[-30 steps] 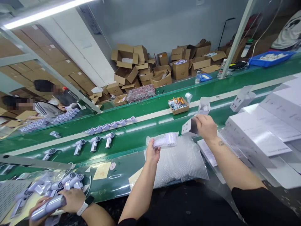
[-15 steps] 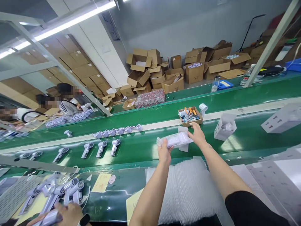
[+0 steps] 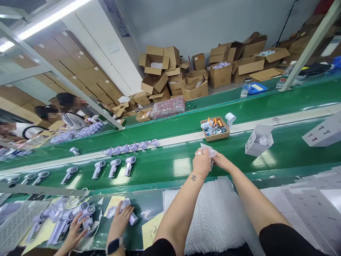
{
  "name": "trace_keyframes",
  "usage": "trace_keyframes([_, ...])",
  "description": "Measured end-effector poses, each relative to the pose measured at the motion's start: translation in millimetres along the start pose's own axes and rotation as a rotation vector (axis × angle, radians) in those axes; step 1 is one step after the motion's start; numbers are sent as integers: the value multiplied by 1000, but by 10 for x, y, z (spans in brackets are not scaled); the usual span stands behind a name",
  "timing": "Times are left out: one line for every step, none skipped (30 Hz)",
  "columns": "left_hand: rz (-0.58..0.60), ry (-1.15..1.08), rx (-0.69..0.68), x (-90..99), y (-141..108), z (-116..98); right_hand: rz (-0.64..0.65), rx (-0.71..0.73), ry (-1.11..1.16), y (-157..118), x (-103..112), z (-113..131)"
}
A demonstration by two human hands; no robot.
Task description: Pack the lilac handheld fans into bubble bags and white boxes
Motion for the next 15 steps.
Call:
trace_keyframes([31, 44, -22, -53, -26, -28, -7, 8, -9, -21, 17, 5])
trace_keyframes([46, 75, -43, -98, -62, -34, -20, 14, -24, -38, 43, 6])
trace_keyframes([51, 95, -70, -137, -106, -24, -40, 18, -44, -49, 79, 4])
trace_keyframes([52, 107, -109, -169, -155, -7, -65, 19, -71, -52, 122, -1])
trace_keyframes([51, 114, -153, -194, -205, 13, -91, 17, -104, -46, 167, -5])
trace_keyframes([51, 114, -197, -211, -252, 27, -119, 13, -142, -29, 210, -6])
trace_keyframes([51, 109, -231, -217, -294, 34, -144, 7, -182, -1, 249, -3])
trace_keyframes([44, 96, -245, -210, -329, 32, -166, 0, -221, 36, 281, 6])
trace_keyframes([28, 74, -239, -188, -359, 27, -185, -5, -257, 82, 307, 21])
trace_keyframes([5, 44, -221, -150, -390, 23, -198, -7, -288, 133, 326, 42])
trace_keyframes([-21, 4, -195, -98, -424, 31, -205, -7, -313, 187, 341, 68])
trace_keyframes([-39, -47, -169, -36, -468, 63, -206, -6, -333, 240, 354, 96])
trace_keyframes([-42, -109, -141, 31, -525, 131, -200, -5, -349, 291, 366, 126])
trace_keyframes([-31, -176, -100, 101, -595, 246, -190, -3, -361, 338, 379, 155])
trace_keyframes([-17, -234, -35, 174, -683, 416, -180, 3, -371, 380, 393, 185])
Point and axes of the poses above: each hand's wrist, its own y-axis towards the middle knuckle, its own x-axis out of the back of the hand, z = x × y, the point moved 3 cm from there along y, towards the middle knuckle, and after that the axes turned 9 degrees about x, right-handed, at the moved point
